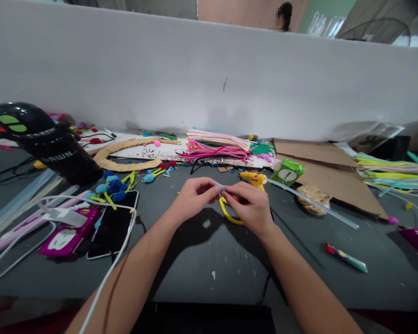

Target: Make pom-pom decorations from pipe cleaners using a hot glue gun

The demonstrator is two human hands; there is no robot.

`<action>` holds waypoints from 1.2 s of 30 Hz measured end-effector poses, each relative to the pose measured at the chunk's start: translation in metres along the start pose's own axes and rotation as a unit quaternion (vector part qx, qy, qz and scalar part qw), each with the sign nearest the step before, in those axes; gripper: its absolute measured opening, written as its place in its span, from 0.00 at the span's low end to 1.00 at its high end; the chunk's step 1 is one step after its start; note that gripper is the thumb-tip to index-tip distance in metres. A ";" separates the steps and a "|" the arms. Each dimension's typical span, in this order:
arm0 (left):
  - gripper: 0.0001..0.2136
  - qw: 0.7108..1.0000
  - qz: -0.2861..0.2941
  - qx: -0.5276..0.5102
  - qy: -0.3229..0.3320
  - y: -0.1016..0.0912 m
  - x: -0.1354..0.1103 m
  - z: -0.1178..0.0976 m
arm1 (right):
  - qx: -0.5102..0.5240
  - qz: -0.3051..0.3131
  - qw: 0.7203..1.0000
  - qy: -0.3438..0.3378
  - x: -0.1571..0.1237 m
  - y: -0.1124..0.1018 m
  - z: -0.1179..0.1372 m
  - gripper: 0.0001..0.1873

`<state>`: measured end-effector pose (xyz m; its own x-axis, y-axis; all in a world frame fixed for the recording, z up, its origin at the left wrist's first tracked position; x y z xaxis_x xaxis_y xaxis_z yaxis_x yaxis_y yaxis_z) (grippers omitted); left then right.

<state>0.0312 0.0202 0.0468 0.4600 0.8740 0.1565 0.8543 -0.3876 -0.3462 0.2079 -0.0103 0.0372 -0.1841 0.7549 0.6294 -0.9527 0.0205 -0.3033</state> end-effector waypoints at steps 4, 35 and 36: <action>0.13 0.999 -0.045 -0.005 -0.019 -0.002 0.002 0.003 | -0.017 0.010 1.000 0.018 -0.002 0.005 0.000 0.09; 0.19 0.999 0.011 -0.029 -0.014 0.012 0.003 0.008 | 0.141 -0.032 0.968 0.203 0.003 0.006 -0.007 0.13; 0.19 1.000 0.008 -0.019 -0.010 0.012 0.002 0.007 | 0.152 -0.032 0.965 0.212 0.003 0.006 -0.007 0.13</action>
<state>0.0406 0.0200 0.0362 0.4694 0.8732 0.1315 0.8555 -0.4128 -0.3126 0.2037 -0.0035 0.0318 -0.0684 0.9602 0.2709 -0.9976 -0.0686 -0.0090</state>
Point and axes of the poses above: each hand's wrist, its own x-axis towards the middle knuckle, its own y-axis out of the palm, z = x × y, the point moved 1 cm from there along x, towards the middle knuckle, and after that the axes turned 13 degrees about x, right-handed, at the moved point
